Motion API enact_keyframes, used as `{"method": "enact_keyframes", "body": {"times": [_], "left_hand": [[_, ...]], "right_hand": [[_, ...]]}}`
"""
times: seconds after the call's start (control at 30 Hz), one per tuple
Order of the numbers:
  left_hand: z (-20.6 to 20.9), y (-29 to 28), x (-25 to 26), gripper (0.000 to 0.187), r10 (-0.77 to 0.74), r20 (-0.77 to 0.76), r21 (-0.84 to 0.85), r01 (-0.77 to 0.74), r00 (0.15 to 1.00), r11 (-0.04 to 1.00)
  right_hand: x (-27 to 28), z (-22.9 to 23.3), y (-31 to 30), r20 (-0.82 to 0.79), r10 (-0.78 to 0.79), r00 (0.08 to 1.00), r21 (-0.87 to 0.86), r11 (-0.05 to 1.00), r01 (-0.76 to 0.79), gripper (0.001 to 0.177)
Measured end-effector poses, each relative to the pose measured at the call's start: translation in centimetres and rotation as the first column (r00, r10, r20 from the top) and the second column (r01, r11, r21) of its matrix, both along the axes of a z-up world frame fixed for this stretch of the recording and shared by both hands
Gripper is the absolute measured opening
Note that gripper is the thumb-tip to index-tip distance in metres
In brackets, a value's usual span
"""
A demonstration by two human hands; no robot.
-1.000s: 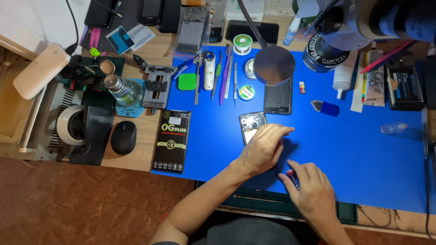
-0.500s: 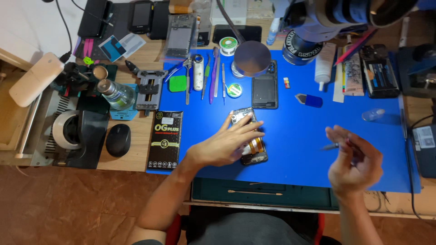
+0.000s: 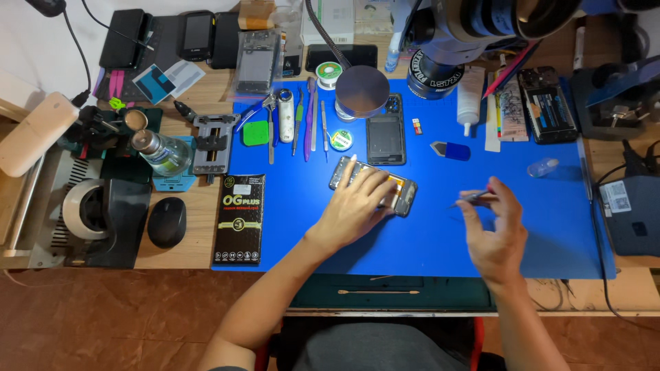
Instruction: The person is repairing a disassembled smartphone on a blue work mat. They use a screwdriver to remove and tighten screws on the phone's internal components, occasionally using a small brush to clean the area.
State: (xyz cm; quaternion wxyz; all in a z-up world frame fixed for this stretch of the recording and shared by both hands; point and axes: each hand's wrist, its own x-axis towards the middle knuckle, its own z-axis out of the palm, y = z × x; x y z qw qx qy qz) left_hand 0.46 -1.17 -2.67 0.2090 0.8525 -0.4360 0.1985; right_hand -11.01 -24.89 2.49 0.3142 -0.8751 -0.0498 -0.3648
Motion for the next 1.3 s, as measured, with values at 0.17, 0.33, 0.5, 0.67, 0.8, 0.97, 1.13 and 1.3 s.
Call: {"method": "enact_keyframes", "body": {"times": [0.17,0.33,0.5,0.67,0.8,0.97,1.13,1.3], "left_hand": [[-0.1,0.1,0.2,0.069,0.056,-0.006,-0.039,-0.056,0.998,0.998],[0.4,0.4,-0.2,0.063,0.061,-0.016,-0.081,-0.062,0.998,0.995],[0.0,0.4,-0.2,0.061,0.070,-0.027,-0.094,-0.072,0.997,0.993],[0.3,0.5,-0.3,0.061,0.074,-0.044,-0.100,-0.078,0.996,0.992],[0.5,0.5,-0.5,0.058,0.080,-0.056,-0.095,-0.085,0.995,0.992],[0.3,0.2,-0.6,0.059,0.075,-0.064,-0.101,-0.081,0.995,0.992],[0.9,0.6,-0.5,0.059,0.067,-0.056,-0.103,-0.073,0.996,0.992],[2.4,0.4,-1.2,0.063,-0.062,-0.246,-0.209,0.010,0.967,0.978]], "right_hand": [[2.2,-0.2,3.3,0.033,0.211,0.977,0.133,0.968,-0.214,0.058],[3.0,-0.4,4.1,-0.031,0.333,0.943,0.185,0.929,-0.322,0.061],[3.2,-1.2,3.7,-0.065,0.348,0.935,0.194,0.924,-0.330,0.061],[2.9,-0.6,4.4,-0.080,0.349,0.934,0.178,0.927,-0.331,0.057],[2.3,-0.4,4.8,-0.076,0.384,0.920,0.140,0.918,-0.371,0.058],[3.7,-1.1,4.0,-0.017,0.349,0.937,0.124,0.931,-0.344,0.051],[3.9,2.0,3.2,-0.193,0.462,0.866,0.121,0.887,-0.446,0.036],[4.0,-0.8,3.9,0.020,0.411,0.912,0.133,0.903,-0.410,0.045]]}}
